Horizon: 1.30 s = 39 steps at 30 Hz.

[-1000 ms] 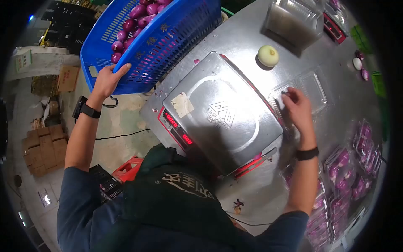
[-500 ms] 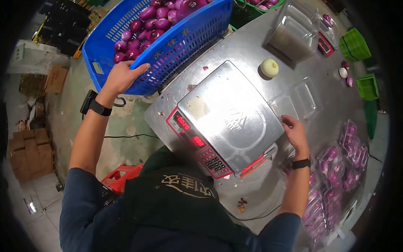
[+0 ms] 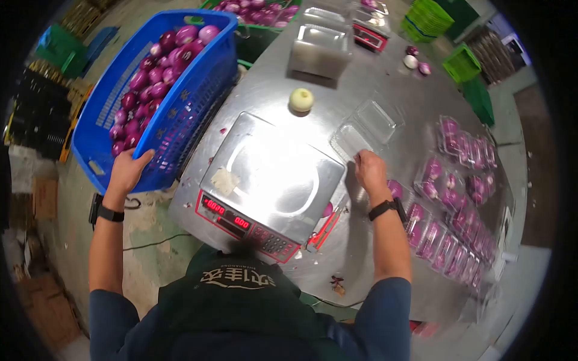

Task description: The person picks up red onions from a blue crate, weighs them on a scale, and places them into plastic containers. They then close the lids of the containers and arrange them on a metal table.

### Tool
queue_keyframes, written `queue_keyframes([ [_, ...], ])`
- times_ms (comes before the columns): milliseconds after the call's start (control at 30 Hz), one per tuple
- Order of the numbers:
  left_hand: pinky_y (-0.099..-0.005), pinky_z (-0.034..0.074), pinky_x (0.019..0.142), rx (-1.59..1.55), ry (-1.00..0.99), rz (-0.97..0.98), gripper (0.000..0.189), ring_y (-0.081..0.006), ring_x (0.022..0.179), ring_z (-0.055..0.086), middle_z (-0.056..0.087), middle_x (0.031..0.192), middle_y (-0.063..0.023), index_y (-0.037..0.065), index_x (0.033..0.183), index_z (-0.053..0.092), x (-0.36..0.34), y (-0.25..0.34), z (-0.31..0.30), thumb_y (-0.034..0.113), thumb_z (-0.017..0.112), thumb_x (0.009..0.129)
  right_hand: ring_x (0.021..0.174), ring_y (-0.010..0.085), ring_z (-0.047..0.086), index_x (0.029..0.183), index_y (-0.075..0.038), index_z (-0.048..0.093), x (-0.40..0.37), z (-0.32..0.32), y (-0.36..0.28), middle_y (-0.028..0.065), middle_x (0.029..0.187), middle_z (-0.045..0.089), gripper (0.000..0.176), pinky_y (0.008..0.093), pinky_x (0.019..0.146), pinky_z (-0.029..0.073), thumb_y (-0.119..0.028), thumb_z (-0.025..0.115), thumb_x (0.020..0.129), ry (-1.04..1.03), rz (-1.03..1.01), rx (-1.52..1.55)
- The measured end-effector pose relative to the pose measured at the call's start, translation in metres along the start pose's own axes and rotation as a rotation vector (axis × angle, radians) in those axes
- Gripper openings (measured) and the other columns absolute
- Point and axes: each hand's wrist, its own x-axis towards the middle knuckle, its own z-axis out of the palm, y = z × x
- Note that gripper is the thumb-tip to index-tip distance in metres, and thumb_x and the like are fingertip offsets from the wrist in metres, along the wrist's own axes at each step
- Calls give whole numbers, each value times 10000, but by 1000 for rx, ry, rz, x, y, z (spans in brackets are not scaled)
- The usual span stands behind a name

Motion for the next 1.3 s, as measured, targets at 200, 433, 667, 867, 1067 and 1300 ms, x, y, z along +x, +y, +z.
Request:
queue_keyframes([
  [200, -416, 522, 707, -31, -24, -34, 514, -287, 705, 708, 721, 761, -161, -45, 988, 759, -1, 1, -2, 450, 731, 854, 811, 390, 672, 888, -33, 668, 9, -27, -25, 184, 847, 683, 128, 455, 709, 534, -142, 736, 895, 219, 16, 64],
  [433, -378, 528, 720, -115, -103, 18, 513, -253, 715, 691, 718, 790, -148, -56, 1031, 734, 5, -10, -1, 430, 738, 867, 746, 345, 619, 787, -80, 607, -60, -55, -178, 131, 759, 584, 124, 460, 673, 516, -35, 707, 729, -9, -403, 250],
  [667, -336, 524, 801, -406, -287, 135, 539, -165, 868, 664, 727, 974, -102, -34, 1150, 680, 2, -21, -11, 447, 740, 916, 871, 353, 641, 997, -52, 706, -88, -78, -272, 138, 908, 652, 287, 419, 804, 519, -129, 841, 755, 18, -322, 304],
  [867, -265, 481, 743, -278, -398, 298, 387, -87, 821, 575, 653, 891, -4, 8, 1144, 683, 48, -43, -92, 366, 686, 997, 989, 330, 653, 1018, -38, 708, -119, -99, -289, 130, 1013, 703, 270, 427, 889, 511, -95, 824, 781, 255, 39, 265],
  [1067, -279, 476, 770, -112, -260, 421, 375, -108, 828, 569, 649, 903, -25, -8, 1124, 667, 128, -72, -140, 338, 706, 985, 908, 291, 689, 990, -16, 714, -134, -85, -316, 131, 972, 717, 188, 373, 803, 541, -35, 784, 817, 373, 242, 278],
  [1300, -296, 499, 725, 52, -491, 488, 360, -114, 811, 599, 680, 905, -22, 1, 1176, 662, 180, -70, -116, 277, 729, 954, 846, 223, 677, 978, 9, 715, -156, -74, -352, 115, 923, 711, 114, 331, 797, 537, -23, 750, 874, 361, 415, 347],
])
